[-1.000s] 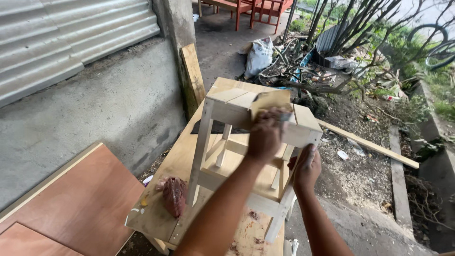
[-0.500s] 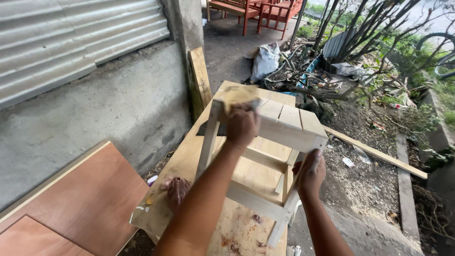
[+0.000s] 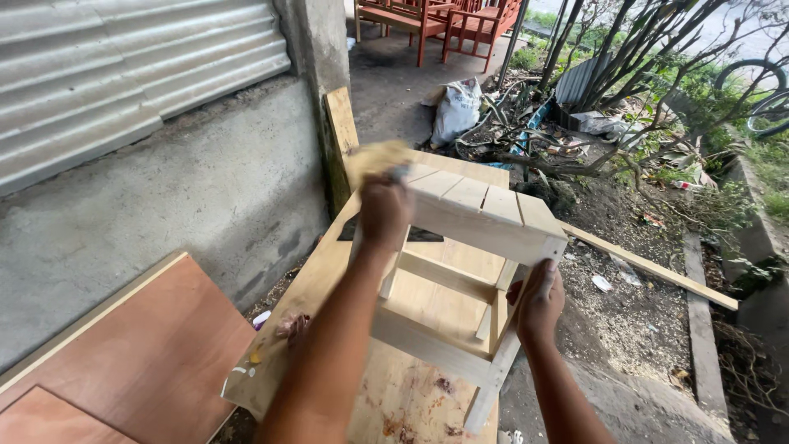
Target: The person sands a small wooden stool with sandpaper, working on the seat, legs, and frame. They rotate the stool to reach different surfaces and continue sanding until the clip ends.
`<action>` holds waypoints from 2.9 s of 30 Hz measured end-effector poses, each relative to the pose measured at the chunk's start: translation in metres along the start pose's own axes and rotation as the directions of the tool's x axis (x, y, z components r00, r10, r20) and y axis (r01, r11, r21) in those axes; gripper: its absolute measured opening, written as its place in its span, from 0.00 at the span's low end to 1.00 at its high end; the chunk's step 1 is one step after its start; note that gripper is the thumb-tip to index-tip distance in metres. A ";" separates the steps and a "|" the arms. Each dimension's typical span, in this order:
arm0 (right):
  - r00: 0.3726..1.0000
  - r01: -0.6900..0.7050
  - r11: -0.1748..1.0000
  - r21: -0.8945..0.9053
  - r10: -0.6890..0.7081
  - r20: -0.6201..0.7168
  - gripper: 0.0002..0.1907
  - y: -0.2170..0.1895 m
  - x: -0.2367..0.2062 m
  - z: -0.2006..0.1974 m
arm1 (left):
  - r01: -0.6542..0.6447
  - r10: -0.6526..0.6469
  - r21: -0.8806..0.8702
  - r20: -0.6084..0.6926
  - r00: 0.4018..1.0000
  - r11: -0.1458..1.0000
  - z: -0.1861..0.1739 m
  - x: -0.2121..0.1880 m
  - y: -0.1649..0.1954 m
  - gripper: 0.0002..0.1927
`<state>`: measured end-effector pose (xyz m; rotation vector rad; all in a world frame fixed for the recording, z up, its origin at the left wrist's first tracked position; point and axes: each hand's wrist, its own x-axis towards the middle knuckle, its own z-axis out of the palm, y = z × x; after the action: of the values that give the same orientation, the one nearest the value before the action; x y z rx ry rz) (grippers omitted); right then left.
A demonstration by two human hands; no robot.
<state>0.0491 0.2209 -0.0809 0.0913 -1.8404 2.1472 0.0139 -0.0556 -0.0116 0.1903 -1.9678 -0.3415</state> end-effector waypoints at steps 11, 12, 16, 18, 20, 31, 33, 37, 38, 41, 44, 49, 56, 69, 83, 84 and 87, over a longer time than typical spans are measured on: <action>0.995 0.090 0.996 -0.026 -0.089 0.038 0.27 0.009 0.024 -0.004 | -0.240 0.215 -0.248 -0.125 0.969 0.938 0.057 -0.063 0.172 0.15; 0.997 0.069 0.998 -0.006 -0.069 0.047 0.27 0.008 0.029 -0.004 | -0.210 0.255 -0.278 0.133 0.958 0.937 0.057 -0.059 0.171 0.18; 0.999 -0.045 0.999 -0.026 0.045 -0.016 0.25 0.002 0.034 -0.002 | -0.264 0.319 -0.269 0.182 0.930 0.926 0.038 -0.015 0.090 0.18; 1.000 -0.027 0.999 -0.032 0.027 0.002 0.26 -0.001 0.032 0.003 | -0.191 0.216 -0.216 0.096 0.972 0.957 0.023 0.007 0.035 0.17; 1.000 -0.020 0.999 -0.033 0.020 -0.001 0.26 -0.004 0.030 0.005 | -0.098 0.126 -0.152 0.182 0.975 0.983 0.014 0.017 0.003 0.18; 0.988 0.103 0.994 0.048 -0.108 0.113 0.29 0.002 0.028 -0.005 | -0.303 0.401 -0.459 0.130 0.907 0.835 0.039 -0.040 0.166 0.18; 0.996 0.004 0.996 0.091 -0.012 0.086 0.26 -0.003 0.026 -0.004 | -0.334 0.508 -0.534 0.219 0.833 0.777 0.030 -0.026 0.131 0.18; 0.997 -0.077 0.997 0.027 0.077 0.019 0.25 -0.011 0.021 0.000 | -0.500 0.574 -0.370 0.120 0.810 0.783 -0.002 -0.009 0.038 0.20; 0.999 -0.038 0.999 0.035 0.037 0.024 0.25 -0.011 0.019 0.001 | -0.508 0.573 -0.355 0.106 0.812 0.785 -0.006 -0.011 0.033 0.20; 1.000 0.005 1.000 0.021 -0.005 0.022 0.26 -0.006 0.017 0.000 | -0.479 0.546 -0.382 0.083 0.834 0.790 -0.005 -0.028 0.066 0.17; 0.999 0.003 0.998 0.064 -0.006 0.049 0.25 0.001 0.021 -0.002 | -0.504 0.618 -0.470 0.119 0.777 0.724 0.014 -0.040 0.139 0.15; 0.990 0.033 0.994 0.104 -0.047 0.131 0.27 0.002 0.024 -0.007 | -0.516 0.685 -0.500 0.245 0.686 0.696 0.020 -0.023 0.134 0.19; 0.994 0.019 0.991 0.135 -0.033 0.102 0.24 0.010 0.031 -0.003 | -0.561 0.628 -0.359 0.101 0.772 0.746 0.041 -0.032 0.129 0.17; 0.977 0.100 0.983 0.154 -0.127 0.171 0.25 0.000 0.035 -0.001 | -0.582 0.672 -0.377 0.177 0.719 0.721 0.030 -0.023 0.141 0.18; 0.980 -0.177 0.962 0.207 0.153 0.125 0.31 0.024 0.053 -0.011 | -0.363 0.457 -0.378 0.196 0.868 0.852 0.042 0.006 0.113 0.18; 0.979 -0.182 0.959 0.215 0.156 0.131 0.29 0.031 0.057 -0.014 | -0.356 0.420 -0.361 0.115 0.900 0.862 0.044 0.001 0.125 0.18; 0.980 -0.139 0.933 0.331 0.083 0.180 0.23 0.048 0.069 -0.025 | -0.300 0.354 -0.285 0.164 0.921 0.911 0.046 -0.030 0.157 0.19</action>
<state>-0.0254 0.2527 -0.1139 0.2523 -1.5633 2.5926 -0.0121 0.1087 -0.0037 -0.3568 -2.0986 -0.4006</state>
